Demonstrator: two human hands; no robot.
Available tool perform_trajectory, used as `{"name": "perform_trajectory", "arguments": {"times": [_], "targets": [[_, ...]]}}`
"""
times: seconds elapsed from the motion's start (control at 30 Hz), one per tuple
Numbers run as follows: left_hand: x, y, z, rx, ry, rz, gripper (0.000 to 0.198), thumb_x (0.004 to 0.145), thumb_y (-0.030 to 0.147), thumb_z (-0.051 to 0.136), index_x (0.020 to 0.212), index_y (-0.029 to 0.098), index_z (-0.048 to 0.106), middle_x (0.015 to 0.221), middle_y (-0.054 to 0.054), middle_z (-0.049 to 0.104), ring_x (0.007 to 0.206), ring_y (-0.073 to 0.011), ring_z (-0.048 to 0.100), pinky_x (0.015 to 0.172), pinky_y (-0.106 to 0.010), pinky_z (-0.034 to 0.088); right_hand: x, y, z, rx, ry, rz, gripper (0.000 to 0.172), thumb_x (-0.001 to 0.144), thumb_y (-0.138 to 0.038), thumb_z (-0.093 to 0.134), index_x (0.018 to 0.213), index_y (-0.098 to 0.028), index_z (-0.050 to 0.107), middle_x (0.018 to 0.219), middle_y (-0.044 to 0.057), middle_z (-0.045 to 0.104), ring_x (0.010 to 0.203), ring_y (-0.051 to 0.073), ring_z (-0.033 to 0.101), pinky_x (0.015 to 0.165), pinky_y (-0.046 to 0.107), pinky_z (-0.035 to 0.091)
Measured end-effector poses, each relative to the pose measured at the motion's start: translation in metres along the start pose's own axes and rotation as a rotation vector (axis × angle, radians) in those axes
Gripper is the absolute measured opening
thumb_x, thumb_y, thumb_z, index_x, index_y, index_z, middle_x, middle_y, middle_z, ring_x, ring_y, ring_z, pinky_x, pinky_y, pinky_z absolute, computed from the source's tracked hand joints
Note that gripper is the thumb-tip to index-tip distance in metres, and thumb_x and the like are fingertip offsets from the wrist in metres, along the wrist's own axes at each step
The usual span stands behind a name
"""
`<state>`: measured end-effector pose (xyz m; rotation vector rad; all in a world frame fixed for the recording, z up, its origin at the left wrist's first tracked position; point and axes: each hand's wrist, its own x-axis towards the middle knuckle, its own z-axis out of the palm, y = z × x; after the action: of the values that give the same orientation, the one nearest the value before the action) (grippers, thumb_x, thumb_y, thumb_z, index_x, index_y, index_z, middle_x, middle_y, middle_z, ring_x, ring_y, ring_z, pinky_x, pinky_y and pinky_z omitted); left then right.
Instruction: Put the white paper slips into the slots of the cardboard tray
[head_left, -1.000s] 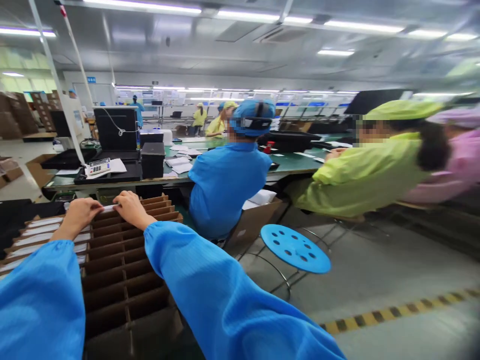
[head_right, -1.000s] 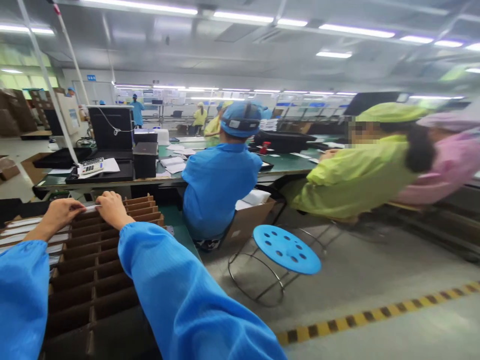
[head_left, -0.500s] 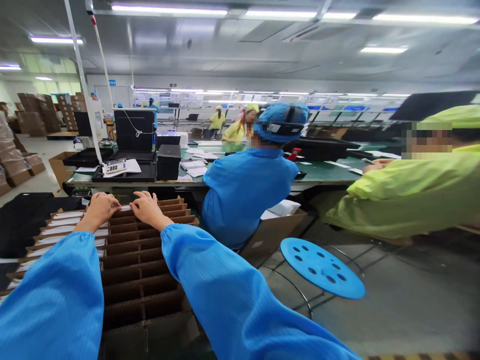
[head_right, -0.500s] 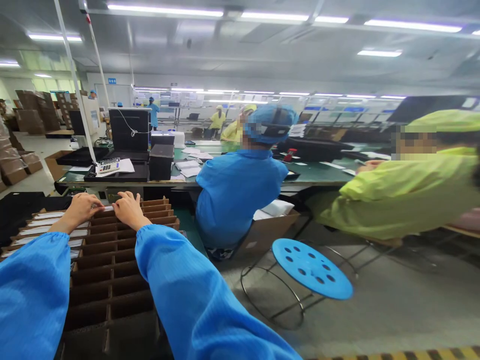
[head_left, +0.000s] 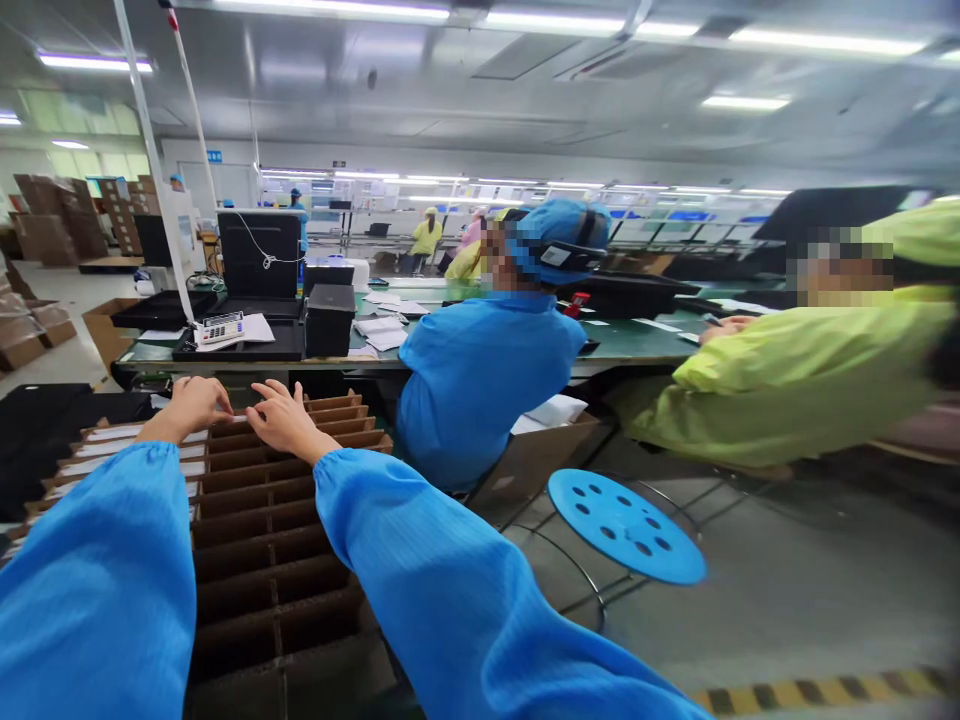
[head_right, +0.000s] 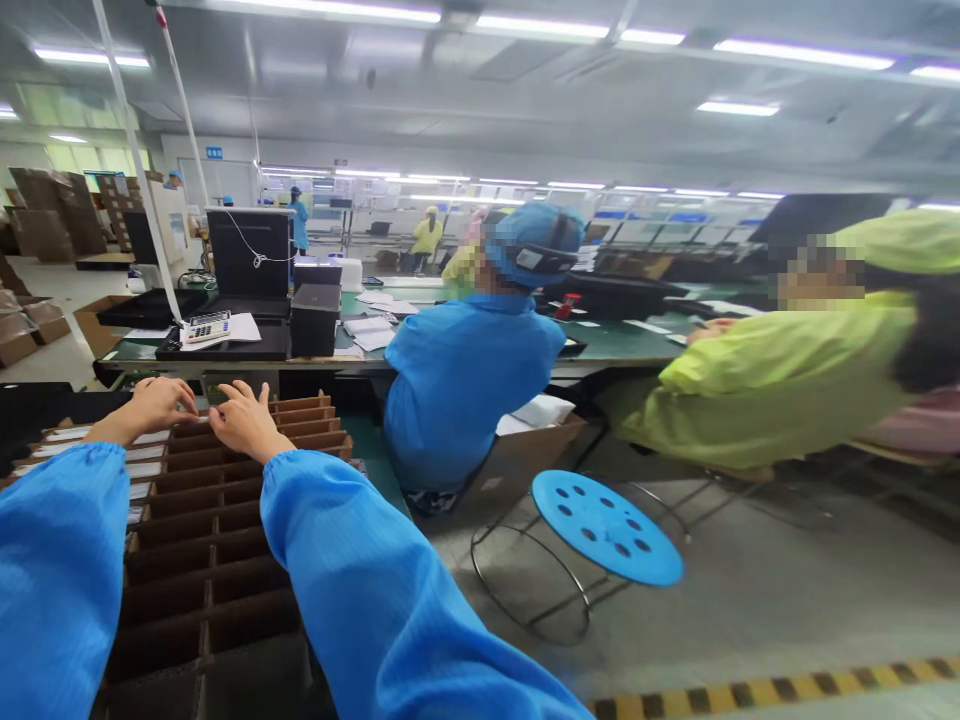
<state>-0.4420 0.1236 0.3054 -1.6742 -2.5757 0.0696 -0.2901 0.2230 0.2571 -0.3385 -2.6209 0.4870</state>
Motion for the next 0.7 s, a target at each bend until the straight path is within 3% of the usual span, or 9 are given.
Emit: {"name": "perform_trajectory", "arguments": {"times": [0.23,0.43,0.57,0.7], "targets": [[0.016,0.003,-0.01,0.022,-0.105,0.046,0.006,0.068,0.029,0.073,0.07,0.025,0.077,0.119,-0.009,0.067,0.11,-0.0299,0.056,0.102,-0.047,0.024,0.003,0.001,-0.001,-0.023,-0.02,-0.033,0.038,0.096,-0.035,0.037,0.09,-0.019,0.071,0.145,0.006,0.046,0.141,0.029,0.023,0.11,0.071,0.01],[0.017,0.0,-0.011,0.048,-0.117,0.076,0.014,0.072,0.035,0.068,0.077,0.026,0.077,0.13,-0.006,0.061,0.117,-0.0279,0.053,0.101,-0.038,0.032,0.006,0.001,-0.003,-0.065,-0.022,-0.091,0.04,0.097,-0.035,0.035,0.092,-0.018,0.072,0.141,0.007,0.051,0.14,0.029,0.026,0.111,0.07,0.008],[0.009,0.007,-0.015,0.063,-0.102,0.031,0.017,0.075,0.036,0.065,0.08,0.025,0.077,0.134,-0.007,0.057,0.116,-0.0274,0.057,0.095,-0.031,0.04,0.006,0.001,-0.005,-0.055,0.021,-0.092,0.039,0.097,-0.035,0.037,0.089,-0.018,0.072,0.138,0.006,0.053,0.138,0.029,0.029,0.111,0.07,0.008],[-0.017,0.008,-0.041,0.052,-0.045,-0.012,0.031,0.086,0.041,0.053,0.095,0.022,0.076,0.125,-0.006,0.064,0.115,-0.0232,0.059,0.094,-0.027,0.042,0.003,-0.001,-0.01,-0.056,0.073,-0.137,0.043,0.098,-0.039,0.034,0.09,-0.017,0.071,0.134,0.007,0.056,0.135,0.028,0.034,0.111,0.07,0.01]]}}
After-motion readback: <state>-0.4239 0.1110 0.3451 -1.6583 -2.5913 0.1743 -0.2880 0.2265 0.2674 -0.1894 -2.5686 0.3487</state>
